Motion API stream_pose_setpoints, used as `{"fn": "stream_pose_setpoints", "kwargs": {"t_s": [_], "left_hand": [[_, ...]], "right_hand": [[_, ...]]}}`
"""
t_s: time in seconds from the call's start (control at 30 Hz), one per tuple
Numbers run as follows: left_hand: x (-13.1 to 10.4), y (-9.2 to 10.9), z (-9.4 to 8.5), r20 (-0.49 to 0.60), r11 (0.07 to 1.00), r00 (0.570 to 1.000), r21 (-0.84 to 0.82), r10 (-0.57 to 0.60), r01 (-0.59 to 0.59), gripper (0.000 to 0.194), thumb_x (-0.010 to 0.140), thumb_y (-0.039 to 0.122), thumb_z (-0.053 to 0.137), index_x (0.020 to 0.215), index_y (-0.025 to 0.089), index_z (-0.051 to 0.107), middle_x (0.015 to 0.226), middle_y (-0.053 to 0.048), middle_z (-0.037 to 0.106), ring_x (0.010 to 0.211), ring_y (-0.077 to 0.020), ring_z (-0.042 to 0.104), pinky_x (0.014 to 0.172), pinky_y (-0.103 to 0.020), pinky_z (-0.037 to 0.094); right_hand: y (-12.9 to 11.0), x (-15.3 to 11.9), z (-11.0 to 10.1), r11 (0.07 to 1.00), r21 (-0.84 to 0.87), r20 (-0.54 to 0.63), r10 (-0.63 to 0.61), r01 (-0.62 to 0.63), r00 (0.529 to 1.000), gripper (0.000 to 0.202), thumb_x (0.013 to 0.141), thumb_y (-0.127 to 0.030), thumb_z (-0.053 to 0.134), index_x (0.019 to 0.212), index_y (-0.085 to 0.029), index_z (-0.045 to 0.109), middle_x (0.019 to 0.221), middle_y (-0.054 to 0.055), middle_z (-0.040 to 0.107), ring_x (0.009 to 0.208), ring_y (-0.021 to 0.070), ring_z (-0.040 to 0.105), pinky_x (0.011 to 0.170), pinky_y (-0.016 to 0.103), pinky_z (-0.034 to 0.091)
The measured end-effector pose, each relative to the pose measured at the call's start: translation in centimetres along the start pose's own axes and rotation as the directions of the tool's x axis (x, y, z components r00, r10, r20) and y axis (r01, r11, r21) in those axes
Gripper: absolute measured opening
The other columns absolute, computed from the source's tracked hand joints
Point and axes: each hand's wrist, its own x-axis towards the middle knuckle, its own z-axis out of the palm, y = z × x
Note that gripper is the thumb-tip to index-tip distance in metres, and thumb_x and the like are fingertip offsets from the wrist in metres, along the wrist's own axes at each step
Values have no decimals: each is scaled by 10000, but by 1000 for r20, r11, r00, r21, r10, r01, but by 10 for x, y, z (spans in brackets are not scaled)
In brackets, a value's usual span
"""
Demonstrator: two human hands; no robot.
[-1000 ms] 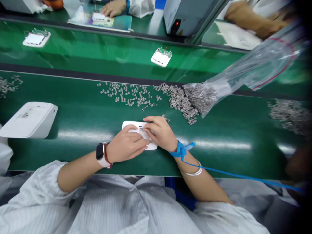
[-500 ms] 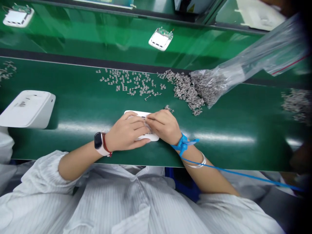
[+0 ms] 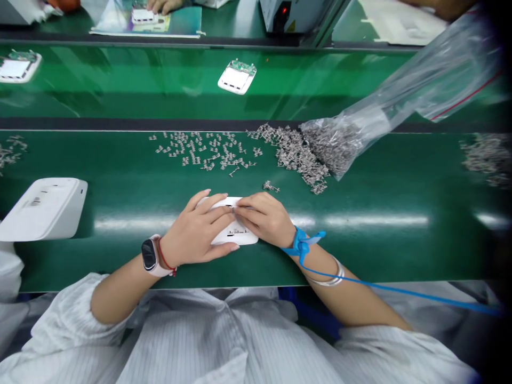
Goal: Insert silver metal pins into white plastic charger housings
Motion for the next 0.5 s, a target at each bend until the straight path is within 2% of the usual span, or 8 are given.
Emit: {"fn": "stream_pose_setpoints", "kwargs": {"t_s": [0.23,0.37,0.5], "left_hand": [[1,2,1,4,998,1000,51,27,-28,442,845,516,420,1006,135,576,1093,-105,613,1151,-277,455,1029,-477,261],[0,-2,-2,-54,998,996,28,66,-65,381,845,467,460,1002,140,576,1079,-87,629,1107,-267,494,1006,-468,293],[-2,-5,-5,-161,997,985,-22,63,-68,252,836,361,511,949,149,586,962,-60,669,990,-224,568,962,-437,341]], "right_hand": [[-3,3,-2,997,-79,10,5,-4,1000,153,861,-196,465,829,-185,614,902,67,628,813,172,548,704,325,426],[-3,4,-3,996,35,-41,85,-83,996,131,850,-204,483,919,-175,590,914,69,624,846,177,551,738,328,431],[-1,6,0,975,115,-35,193,-188,981,237,846,-232,480,1063,-161,543,1003,91,610,934,200,542,797,358,429]]}}
